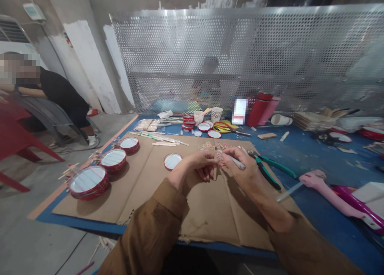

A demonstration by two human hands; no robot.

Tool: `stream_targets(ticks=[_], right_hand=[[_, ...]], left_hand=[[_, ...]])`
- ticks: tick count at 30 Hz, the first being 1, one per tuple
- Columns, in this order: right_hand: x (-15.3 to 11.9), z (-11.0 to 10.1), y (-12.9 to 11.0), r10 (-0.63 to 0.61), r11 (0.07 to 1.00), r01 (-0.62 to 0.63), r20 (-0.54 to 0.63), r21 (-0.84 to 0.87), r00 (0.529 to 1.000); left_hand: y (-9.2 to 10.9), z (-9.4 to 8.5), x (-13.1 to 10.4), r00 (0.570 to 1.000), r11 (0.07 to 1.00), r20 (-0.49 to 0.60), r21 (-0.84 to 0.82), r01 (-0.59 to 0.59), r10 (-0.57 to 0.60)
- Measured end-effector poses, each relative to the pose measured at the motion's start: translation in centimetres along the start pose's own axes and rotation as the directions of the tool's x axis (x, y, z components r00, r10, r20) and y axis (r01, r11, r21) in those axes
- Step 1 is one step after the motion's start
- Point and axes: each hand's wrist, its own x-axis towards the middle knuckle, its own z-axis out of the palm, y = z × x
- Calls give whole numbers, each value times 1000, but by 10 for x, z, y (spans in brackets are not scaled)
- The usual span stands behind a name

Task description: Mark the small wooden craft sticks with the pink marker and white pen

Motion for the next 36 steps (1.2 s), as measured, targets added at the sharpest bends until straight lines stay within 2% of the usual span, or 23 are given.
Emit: stream_targets(ticks=[7, 16, 24, 31, 36], right_hand=[[0, 0, 2, 29, 999, -29, -11, 13, 1000], [0, 0, 1, -22, 1000, 22, 8, -12, 1000], [-1, 2, 3, 22, 999, -21, -20, 31, 1000], [-1, 1, 2, -46, 999, 46, -25, -28, 999], [0, 1, 2, -40, 999, 41, -27, 25, 999]], left_hand=[[4, 1, -2, 1000, 1000, 10, 25, -4, 4], [4, 2, -3, 1000, 1000, -16, -2, 5, -6], [3, 0, -1, 1000, 1000, -9, 4, 9, -9], [3, 1, -2, 1000, 1000, -11, 25, -6, 6], [1, 0, -1, 1000, 1000, -11, 23, -16, 16]])
